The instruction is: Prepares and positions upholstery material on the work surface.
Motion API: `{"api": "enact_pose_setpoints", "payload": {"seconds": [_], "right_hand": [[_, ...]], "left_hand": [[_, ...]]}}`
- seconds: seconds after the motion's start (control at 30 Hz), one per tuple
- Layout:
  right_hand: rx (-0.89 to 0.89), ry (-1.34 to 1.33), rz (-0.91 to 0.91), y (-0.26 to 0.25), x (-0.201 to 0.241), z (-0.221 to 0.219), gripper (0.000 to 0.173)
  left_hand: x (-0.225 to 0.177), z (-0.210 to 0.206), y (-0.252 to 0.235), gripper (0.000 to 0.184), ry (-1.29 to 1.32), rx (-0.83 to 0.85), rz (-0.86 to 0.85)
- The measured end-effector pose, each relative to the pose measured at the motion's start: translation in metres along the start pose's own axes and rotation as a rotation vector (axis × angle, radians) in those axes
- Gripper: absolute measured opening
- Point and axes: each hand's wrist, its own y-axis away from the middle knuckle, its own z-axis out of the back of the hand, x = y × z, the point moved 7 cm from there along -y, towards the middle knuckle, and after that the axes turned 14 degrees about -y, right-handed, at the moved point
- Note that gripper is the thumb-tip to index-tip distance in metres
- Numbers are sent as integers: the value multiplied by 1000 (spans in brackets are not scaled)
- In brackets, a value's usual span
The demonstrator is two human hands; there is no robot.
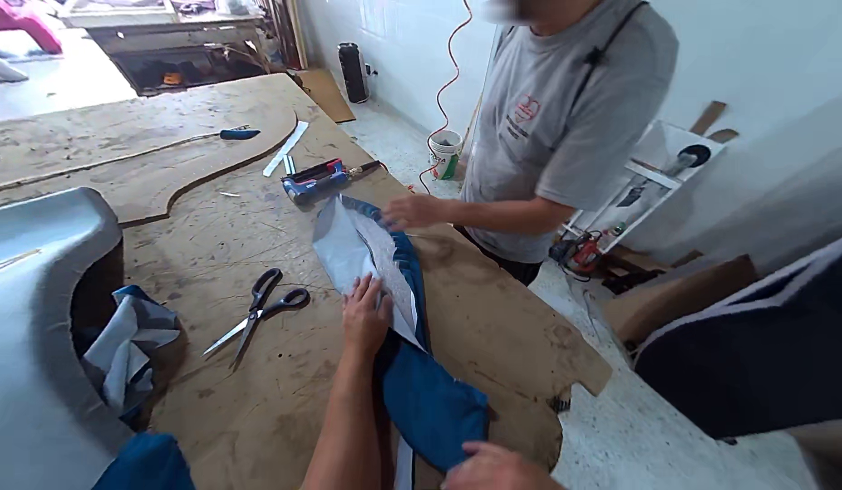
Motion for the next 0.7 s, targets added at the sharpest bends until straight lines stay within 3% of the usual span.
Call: {"api": "enact_pose_setpoints", "payload": {"seconds": [0.1,0.17,0.23,0.37,0.43,0.5,0.7], "right_hand": [[-391,124,-240,30,-21,24,35],[-478,69,-486,35,-45,33,50],[-539,48,-584,30,-61,33,56],[-660,-30,-600,8,-64,27,43],[-777,-25,-557,8,-62,26,24],[-843,32,-433,17,-54,21,18],[-473,93,-100,74,-4,-25,26]], "left_hand": [[-47,4,50,46,-55,184,-255],[-71,7,91,48,-128,288,-421],[-88,10,124,45,-165,326,-538],[-113,16,156,22,-128,194,-619],[-125,18,165,21,-132,115,-629],[-129,22,173,23,-152,31,-616],[-133,25,186,36,-288,-64,-528]]}}
